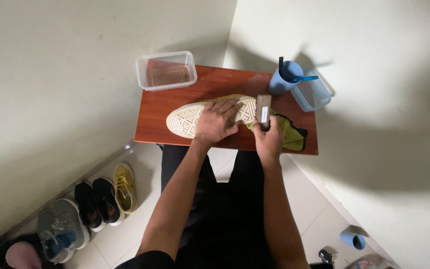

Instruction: The person cleans the sole of a white sneaker using a brush and a cleaning solution. They dip the brush into a container of liquid and scrub the shoe's tread pattern, then wipe the area with a green cloth.

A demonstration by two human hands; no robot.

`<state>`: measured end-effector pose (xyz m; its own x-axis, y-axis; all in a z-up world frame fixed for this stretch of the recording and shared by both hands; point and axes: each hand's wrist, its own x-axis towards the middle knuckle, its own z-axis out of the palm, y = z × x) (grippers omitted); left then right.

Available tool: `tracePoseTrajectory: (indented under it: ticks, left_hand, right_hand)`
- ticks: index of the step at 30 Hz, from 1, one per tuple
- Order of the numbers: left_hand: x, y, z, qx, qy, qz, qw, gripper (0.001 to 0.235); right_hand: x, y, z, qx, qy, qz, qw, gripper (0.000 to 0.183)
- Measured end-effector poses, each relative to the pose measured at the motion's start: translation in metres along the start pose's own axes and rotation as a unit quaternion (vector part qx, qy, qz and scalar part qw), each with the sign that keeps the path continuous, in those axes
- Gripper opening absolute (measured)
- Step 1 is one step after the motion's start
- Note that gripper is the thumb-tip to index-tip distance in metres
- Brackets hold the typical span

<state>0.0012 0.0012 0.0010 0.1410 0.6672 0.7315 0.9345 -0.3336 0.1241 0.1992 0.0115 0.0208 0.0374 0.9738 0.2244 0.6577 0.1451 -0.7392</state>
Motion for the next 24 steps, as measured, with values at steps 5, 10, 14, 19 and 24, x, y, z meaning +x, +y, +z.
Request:
tracePoseTrajectory:
  ticks: [5,10,14,19,24]
  left_hand:
    - [-0.005,-0.003,0.007,-0.001,0.004,0.001,1.0,0.05]
    - [-0.002,-0.006,0.006,-0.005,0.009,0.004,1.0,0.05]
    - [-0.004,-0.002,0.006,-0.001,0.009,0.003,1.0,0.048]
    - [-0.004,-0.005,0.008,0.002,0.009,0.0,1.0,0.05]
    - [-0.005,-0.004,0.007,0.006,-0.004,0.001,1.0,0.05]
  right_hand:
    - [0.004,0.009,-0.002,-0.016,-0.024,0.001,1.0,0.035]
    - [0.008,0.008,-0.002,-0.019,-0.018,-0.001,1.0,0.036]
    - [0.003,0.005,-0.008,-0.015,-0.036,0.008,0.999,0.038]
    - [0.004,-0.002,-0.007,-0.006,-0.064,0.003,0.998,0.037]
    - [0.006,-0.001,-0.006,0.019,-0.015,0.026,0.999,0.033]
